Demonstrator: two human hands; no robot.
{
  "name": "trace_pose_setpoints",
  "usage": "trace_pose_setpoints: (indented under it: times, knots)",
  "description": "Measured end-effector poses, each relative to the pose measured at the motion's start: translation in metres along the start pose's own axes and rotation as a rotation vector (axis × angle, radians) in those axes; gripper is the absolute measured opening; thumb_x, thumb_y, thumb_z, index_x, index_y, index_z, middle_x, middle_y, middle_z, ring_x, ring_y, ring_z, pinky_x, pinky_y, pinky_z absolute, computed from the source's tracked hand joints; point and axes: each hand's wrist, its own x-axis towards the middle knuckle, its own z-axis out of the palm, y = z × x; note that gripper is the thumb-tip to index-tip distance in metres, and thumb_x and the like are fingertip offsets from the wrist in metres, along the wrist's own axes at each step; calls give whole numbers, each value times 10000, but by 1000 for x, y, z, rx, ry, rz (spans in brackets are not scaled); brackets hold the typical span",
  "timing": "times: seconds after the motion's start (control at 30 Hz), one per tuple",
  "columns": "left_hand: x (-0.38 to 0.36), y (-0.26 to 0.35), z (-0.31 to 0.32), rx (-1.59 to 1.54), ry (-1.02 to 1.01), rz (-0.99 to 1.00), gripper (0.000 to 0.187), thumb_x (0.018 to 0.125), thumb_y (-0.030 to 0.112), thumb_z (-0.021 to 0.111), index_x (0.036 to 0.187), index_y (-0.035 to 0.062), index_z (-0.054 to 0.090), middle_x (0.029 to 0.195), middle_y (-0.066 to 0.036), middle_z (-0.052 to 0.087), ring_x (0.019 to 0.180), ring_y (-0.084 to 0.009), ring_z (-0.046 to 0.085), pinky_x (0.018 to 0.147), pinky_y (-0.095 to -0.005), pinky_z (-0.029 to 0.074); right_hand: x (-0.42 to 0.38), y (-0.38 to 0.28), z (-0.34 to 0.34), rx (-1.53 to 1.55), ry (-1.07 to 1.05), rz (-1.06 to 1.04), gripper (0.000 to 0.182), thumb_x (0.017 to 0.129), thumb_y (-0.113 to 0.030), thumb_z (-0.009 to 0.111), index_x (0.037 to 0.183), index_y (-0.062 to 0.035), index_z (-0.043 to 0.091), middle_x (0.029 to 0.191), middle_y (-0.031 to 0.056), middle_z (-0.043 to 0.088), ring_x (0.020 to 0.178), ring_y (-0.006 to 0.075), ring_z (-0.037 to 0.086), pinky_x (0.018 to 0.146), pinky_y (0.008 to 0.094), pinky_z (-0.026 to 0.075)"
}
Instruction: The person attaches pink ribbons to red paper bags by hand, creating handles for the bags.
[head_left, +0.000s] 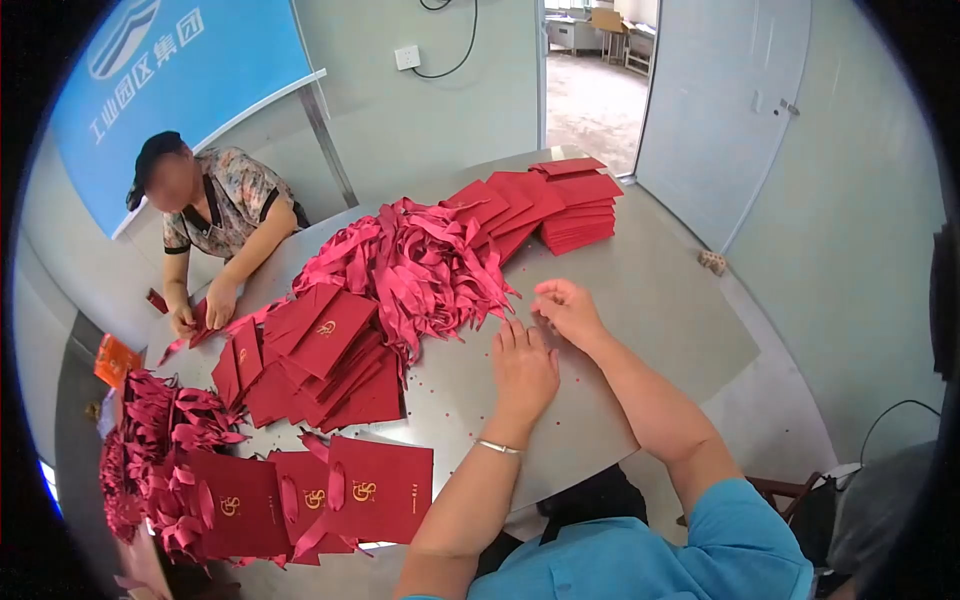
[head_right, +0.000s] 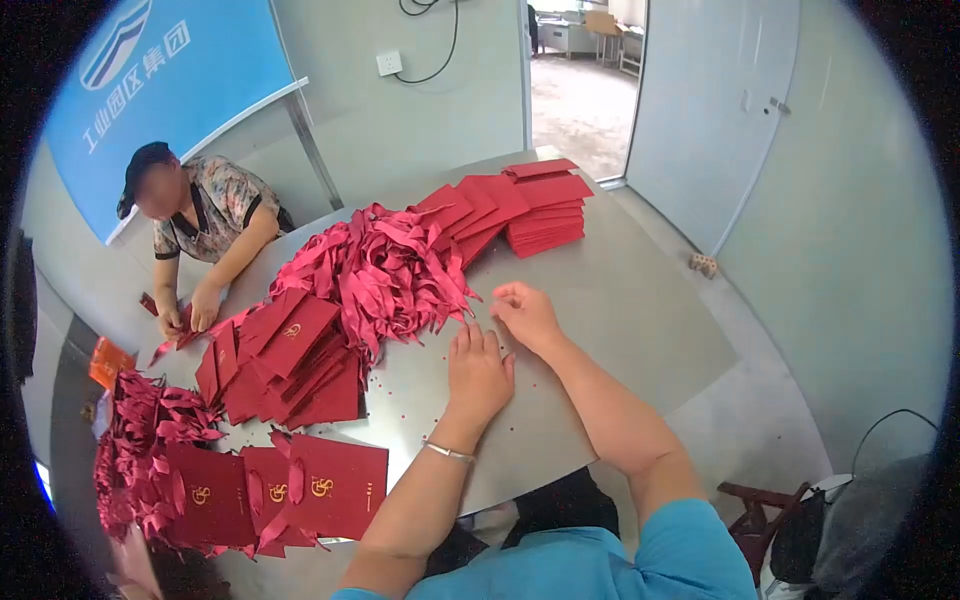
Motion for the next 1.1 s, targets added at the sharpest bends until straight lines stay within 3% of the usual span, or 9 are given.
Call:
trace_pose_setpoints:
  times: [0.13, 0.27, 0.33, 0.43, 0.47, 0.6, 0.67, 0.77, 1.1]
  knots:
    - [3, -1, -2, 57, -14, -39, 443, 812, 298, 657, 1082, -45, 579, 1240, -264, 526, 1207, -388, 448, 1021, -470, 337, 9, -19, 2, 283, 25, 147, 282, 872, -154, 634, 1101, 9, 609, 942, 52, 671, 787, 93, 603, 638, 285, 492]
    - [5, -2, 1, 48, 57, -47, 396, 787, 294, 678, 1001, -32, 609, 1175, -236, 557, 1135, -359, 489, 969, -454, 371, 50, -43, 14, 222, 20, 113, 323, 851, -163, 658, 1118, 13, 608, 984, 75, 670, 861, 121, 612, 702, 285, 503]
    - [6, -3, 0, 58, 60, -47, 389, 776, 297, 686, 979, -27, 612, 1145, -226, 564, 1110, -349, 497, 949, -446, 378, 93, -37, 22, -326, 131, -297, 383, 821, -183, 672, 1143, 14, 604, 1039, 127, 667, 944, 230, 633, 828, 343, 504]
    - [6, -7, 2, 79, 57, -42, 378, 756, 304, 701, 945, -13, 619, 1099, -210, 572, 1067, -334, 507, 912, -434, 388, 140, -42, 28, -705, 218, -525, 425, 801, -189, 666, 1169, 12, 596, 1133, 179, 634, 1064, 339, 594, 957, 403, 454]
    - [7, -8, 3, 89, 57, -35, 374, 746, 308, 707, 932, -6, 623, 1081, -205, 573, 1049, -329, 511, 895, -430, 392, 149, -47, 30, -746, 237, -496, 432, 807, -207, 652, 1179, 7, 596, 1195, 200, 602, 1124, 378, 551, 1002, 440, 417]
    - [9, -9, 7, 125, 51, -53, 377, 729, 312, 716, 927, 2, 629, 1069, -196, 574, 1032, -322, 513, 867, -420, 397, 186, -48, 40, -869, 254, -431, 454, 777, -255, 686, 1147, -1, 615, 1124, 195, 642, 1085, 350, 594, 940, 415, 472]
    - [10, -9, 9, 147, 29, -55, 371, 728, 310, 712, 930, 8, 635, 1045, -185, 580, 1028, -317, 517, 859, -416, 401, 183, -57, 47, -991, 230, -201, 465, 766, -317, 700, 1133, -40, 630, 1129, 185, 643, 1090, 345, 591, 935, 422, 475]
    - [11, -8, 9, 170, 61, -48, 382, 721, 310, 710, 939, 6, 637, 1019, -173, 586, 1036, -315, 515, 855, -418, 402, 174, -68, 62, -1076, 282, -117, 483, 736, -357, 735, 1123, -84, 643, 1145, 156, 642, 1094, 336, 592, 929, 437, 479]
    - [11, -8, 10, 112, 47, -56, 267, 758, 233, 608, 875, -4, 646, 992, -202, 580, 1026, -356, 508, 855, -450, 399, 178, -79, 69, -1097, 269, -23, 673, 614, -359, 851, 1196, -126, 607, 1222, 100, 612, 1135, 312, 575, 940, 457, 471]
